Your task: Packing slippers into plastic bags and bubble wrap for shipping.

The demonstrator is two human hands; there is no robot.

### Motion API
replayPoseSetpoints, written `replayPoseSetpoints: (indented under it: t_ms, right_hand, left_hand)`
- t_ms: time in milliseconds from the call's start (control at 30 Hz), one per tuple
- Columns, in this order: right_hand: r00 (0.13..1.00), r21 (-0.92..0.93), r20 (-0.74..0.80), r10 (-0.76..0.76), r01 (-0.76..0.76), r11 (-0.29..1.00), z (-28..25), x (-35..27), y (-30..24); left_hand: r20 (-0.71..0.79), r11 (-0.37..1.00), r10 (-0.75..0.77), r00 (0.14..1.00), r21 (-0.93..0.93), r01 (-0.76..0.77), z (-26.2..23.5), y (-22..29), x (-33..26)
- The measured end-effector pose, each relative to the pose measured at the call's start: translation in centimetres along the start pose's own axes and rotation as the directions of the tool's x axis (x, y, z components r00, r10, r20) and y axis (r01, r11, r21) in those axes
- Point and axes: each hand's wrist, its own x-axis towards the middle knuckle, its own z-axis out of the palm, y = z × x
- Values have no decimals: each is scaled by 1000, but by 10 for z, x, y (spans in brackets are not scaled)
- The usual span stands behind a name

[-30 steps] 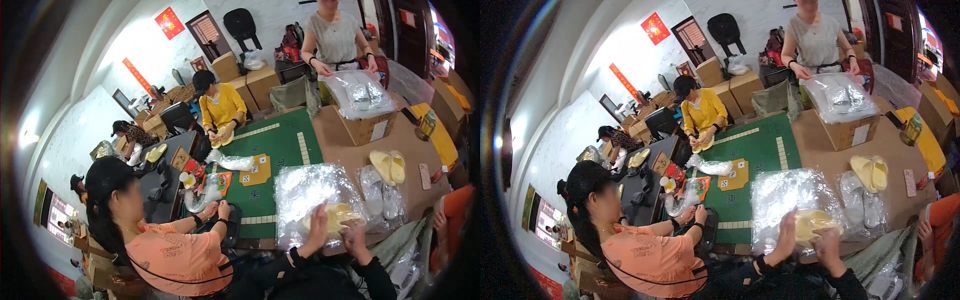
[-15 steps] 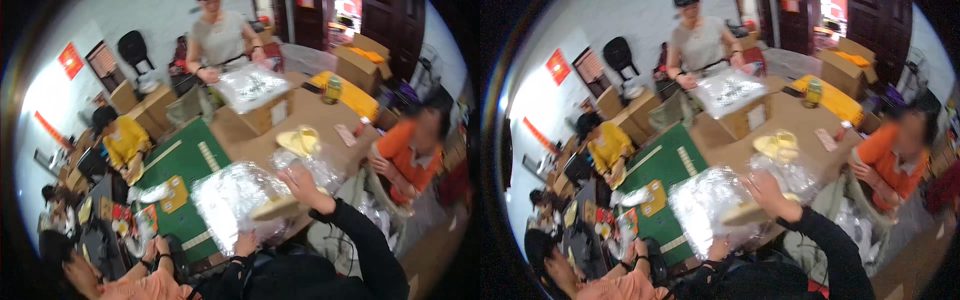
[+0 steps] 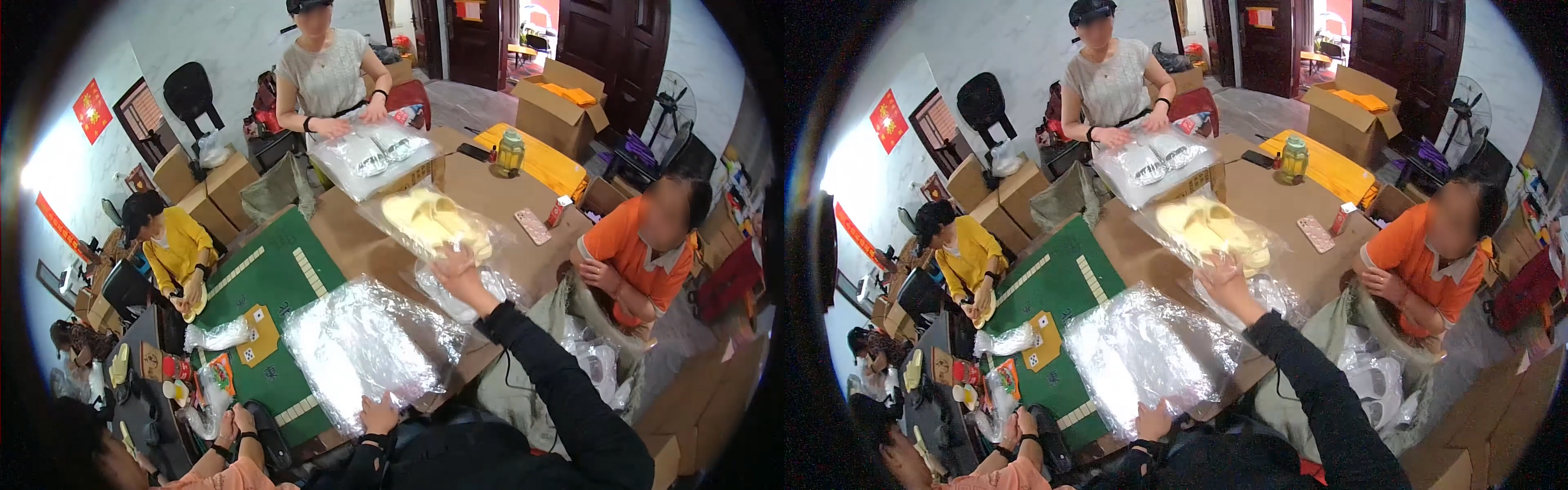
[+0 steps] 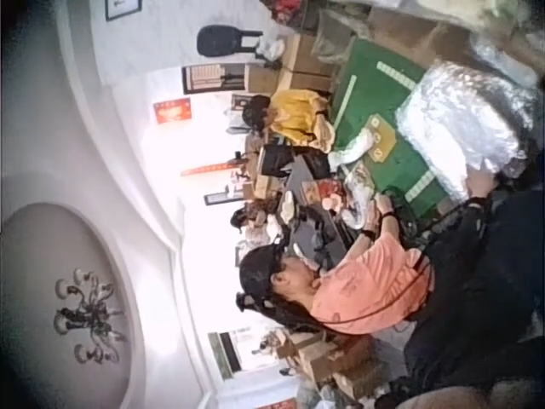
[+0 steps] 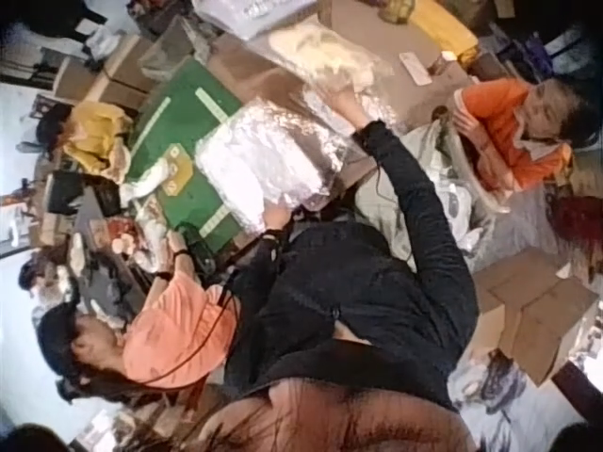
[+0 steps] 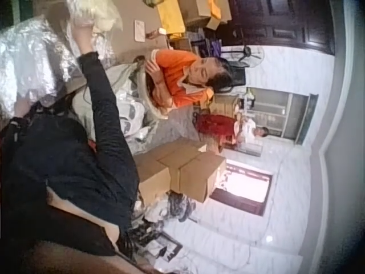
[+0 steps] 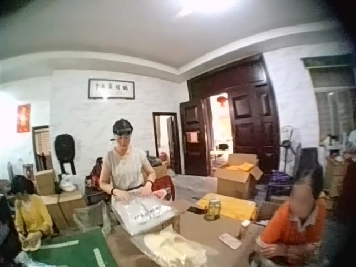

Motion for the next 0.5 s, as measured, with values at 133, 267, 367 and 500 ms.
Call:
replayPoseSetpoints:
  t_ms: [133,267,367,500]
  right_hand:
    - [821,-17,344,456,-480,877,48,-54,29]
    - [867,170,155,474,-496,851,70,-75,51]
    - [747,219,-59,662,-637,739,32,-48,-22]
    - [932,869,282,227,-348,351,-118,-20,-107]
  left_hand:
    - [31,1000,-8,999,-3,8,-4,-1,-1]
    - [41,999,39,998,16,-39,-5,3,0]
    - [7,1000,-1,1000,14,0,7,-13,-3]
    - [-10,1000,-24,1000,-19,24,-7,13,-5]
